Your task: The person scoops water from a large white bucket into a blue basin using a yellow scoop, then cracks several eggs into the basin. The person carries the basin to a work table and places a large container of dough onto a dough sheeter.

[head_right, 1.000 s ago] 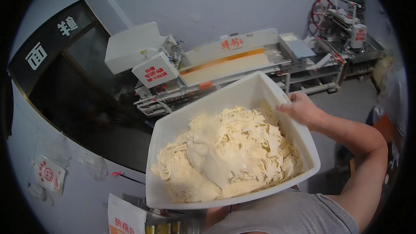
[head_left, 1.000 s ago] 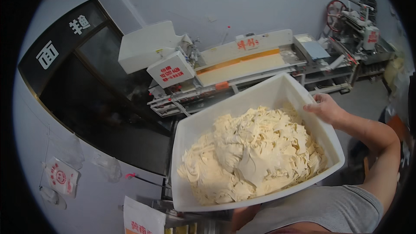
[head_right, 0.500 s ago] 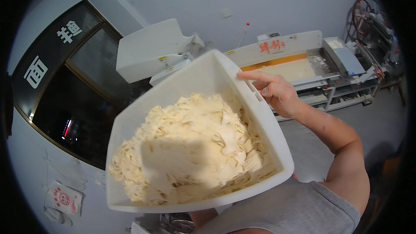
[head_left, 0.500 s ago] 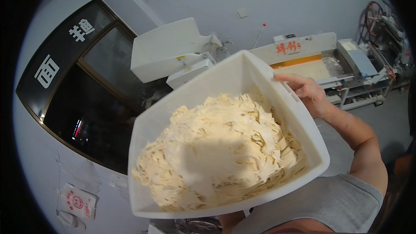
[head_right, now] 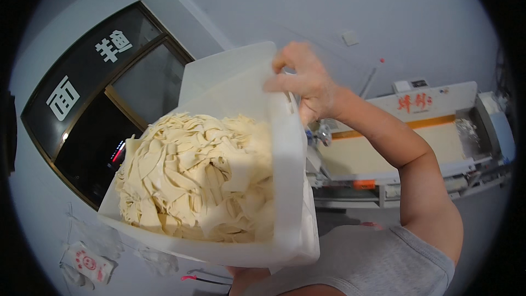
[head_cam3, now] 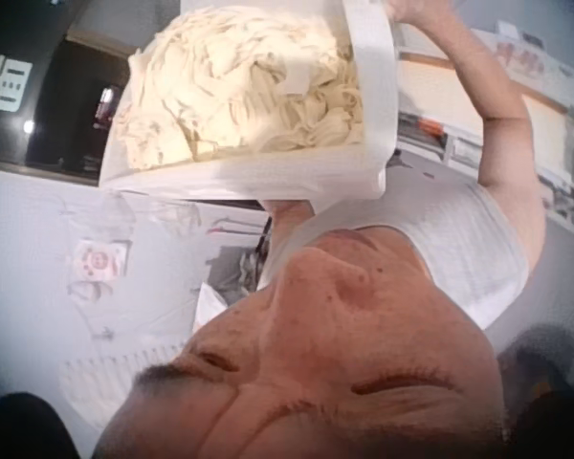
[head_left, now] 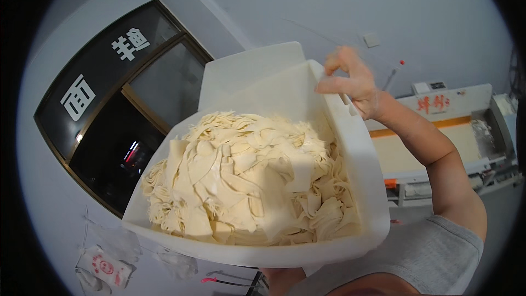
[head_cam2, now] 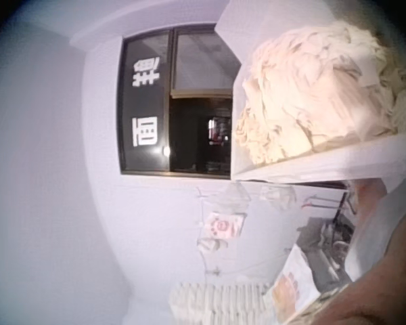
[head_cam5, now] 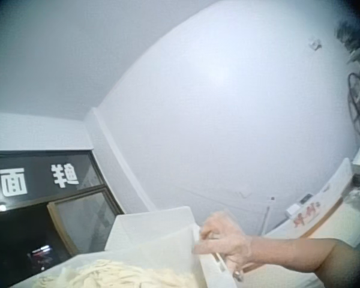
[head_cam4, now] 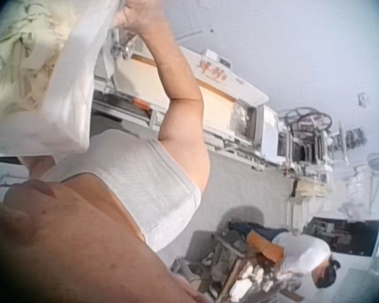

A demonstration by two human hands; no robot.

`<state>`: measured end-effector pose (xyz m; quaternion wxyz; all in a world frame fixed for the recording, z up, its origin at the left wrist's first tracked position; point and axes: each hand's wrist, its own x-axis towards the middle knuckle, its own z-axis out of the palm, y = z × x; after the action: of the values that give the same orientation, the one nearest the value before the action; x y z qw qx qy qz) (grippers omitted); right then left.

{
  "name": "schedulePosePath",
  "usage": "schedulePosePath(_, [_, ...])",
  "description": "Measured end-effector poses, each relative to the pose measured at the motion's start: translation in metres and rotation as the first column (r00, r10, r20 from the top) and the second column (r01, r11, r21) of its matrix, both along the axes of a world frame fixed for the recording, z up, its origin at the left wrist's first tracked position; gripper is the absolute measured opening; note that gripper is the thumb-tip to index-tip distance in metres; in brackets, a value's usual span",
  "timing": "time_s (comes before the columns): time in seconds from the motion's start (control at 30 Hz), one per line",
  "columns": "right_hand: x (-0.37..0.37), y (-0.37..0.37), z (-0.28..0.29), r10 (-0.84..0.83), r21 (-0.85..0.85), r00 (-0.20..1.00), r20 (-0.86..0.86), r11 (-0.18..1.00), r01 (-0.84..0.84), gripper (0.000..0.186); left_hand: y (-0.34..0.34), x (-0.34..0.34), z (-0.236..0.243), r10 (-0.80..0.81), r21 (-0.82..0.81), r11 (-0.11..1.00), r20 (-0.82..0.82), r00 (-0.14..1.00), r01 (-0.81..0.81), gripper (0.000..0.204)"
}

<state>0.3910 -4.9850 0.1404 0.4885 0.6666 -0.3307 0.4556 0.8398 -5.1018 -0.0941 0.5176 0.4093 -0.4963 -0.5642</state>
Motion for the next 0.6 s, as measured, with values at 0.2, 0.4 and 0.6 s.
schedulePosePath(0.2, [-0.048, -0.169, -0.017, 0.530, -0.022, 0.846, -0.055, 0.847, -0.532, 0.029, -0.112, -0.066, 0.075, 0.096, -0.183, 0.977, -0.098, 0.991, -0.112, 0.066])
schedulePosePath(0.4, [-0.062, -0.254, -0.047, 0.500, 0.023, 0.855, 0.136, 0.861, -0.507, 0.025, -0.235, -0.122, 0.173, 0.069, -0.366, 0.920, -0.194, 0.979, -0.138, 0.066])
schedulePosePath(0.6, [-0.078, -0.319, -0.064, 0.301, 0.058, 0.822, 0.484, 0.926, -0.373, 0.026, -0.358, -0.205, 0.272, -0.068, -0.509, 0.856, -0.286, 0.956, -0.091, 0.066])
